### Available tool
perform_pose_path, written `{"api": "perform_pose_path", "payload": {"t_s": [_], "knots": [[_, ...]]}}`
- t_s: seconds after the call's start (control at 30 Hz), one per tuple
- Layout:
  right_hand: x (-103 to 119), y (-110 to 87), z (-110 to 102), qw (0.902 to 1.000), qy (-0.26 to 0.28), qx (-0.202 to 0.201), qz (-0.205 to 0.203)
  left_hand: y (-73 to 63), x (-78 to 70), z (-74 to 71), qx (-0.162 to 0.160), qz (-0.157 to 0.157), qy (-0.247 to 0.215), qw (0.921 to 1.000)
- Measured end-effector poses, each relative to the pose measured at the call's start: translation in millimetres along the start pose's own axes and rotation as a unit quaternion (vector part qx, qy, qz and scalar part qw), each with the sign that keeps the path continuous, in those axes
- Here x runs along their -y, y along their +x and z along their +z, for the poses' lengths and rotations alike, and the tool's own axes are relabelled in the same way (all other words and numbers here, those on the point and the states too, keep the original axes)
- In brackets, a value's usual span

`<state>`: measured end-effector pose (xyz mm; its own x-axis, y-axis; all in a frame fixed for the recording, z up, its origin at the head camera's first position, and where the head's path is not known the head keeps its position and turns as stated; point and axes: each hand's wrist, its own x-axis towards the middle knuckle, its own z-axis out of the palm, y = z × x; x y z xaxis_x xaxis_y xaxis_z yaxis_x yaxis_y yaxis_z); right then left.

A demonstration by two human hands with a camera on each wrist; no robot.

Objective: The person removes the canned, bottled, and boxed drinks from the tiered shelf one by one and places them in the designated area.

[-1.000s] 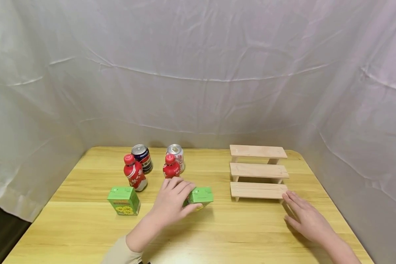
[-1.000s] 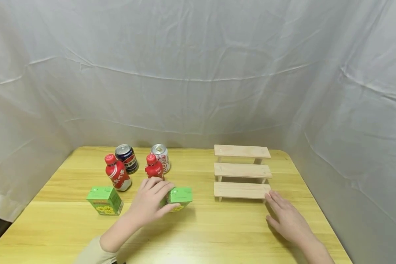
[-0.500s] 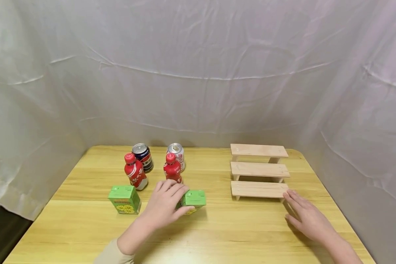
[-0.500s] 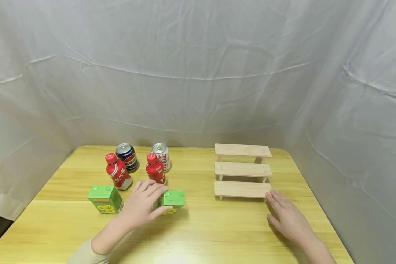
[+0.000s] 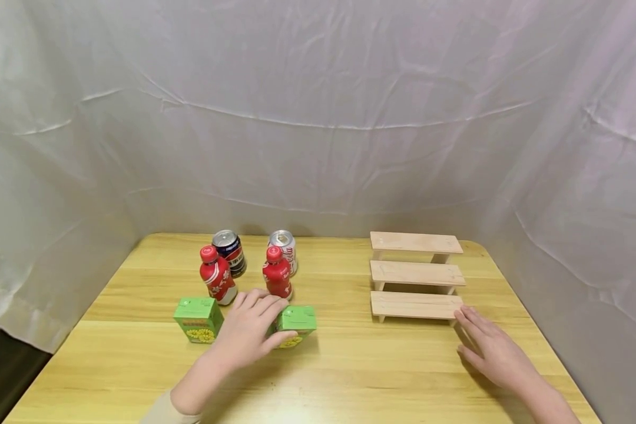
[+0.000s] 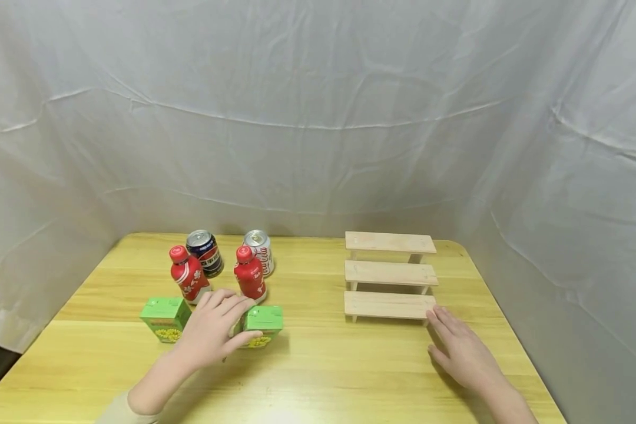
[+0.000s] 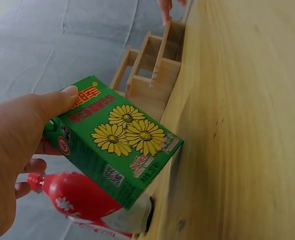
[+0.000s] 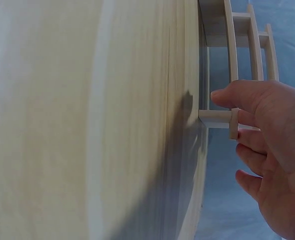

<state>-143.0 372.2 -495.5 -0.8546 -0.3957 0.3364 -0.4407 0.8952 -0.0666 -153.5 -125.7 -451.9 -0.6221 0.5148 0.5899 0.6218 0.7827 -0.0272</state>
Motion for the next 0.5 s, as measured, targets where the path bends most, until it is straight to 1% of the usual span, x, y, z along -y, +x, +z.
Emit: {"api": "perform_pose_path", "payload": {"t_s": [0.13, 0.3, 0.43, 0.5], "knots": [[1, 0.5, -1, 1.0, -0.001, -0.005, -0.001, -2.0, 6.7, -5.0, 0.013, -0.002, 0.009, 0.9999], [2, 0.9, -1, 1.0, -0.004, -0.008, -0.001, -3.9, 14.3, -10.5, 0.04, -0.008, 0.022, 0.9989], [3, 1.1, -1, 1.0, -0.005, -0.007, 0.001, -5.0, 19.4, -13.0, 0.062, -0.017, 0.021, 0.9978], [2, 1.2, -1, 1.0, -0.004, -0.007, 0.002, -5.4, 21.7, -13.6, 0.067, -0.02, 0.02, 0.9974]]}}
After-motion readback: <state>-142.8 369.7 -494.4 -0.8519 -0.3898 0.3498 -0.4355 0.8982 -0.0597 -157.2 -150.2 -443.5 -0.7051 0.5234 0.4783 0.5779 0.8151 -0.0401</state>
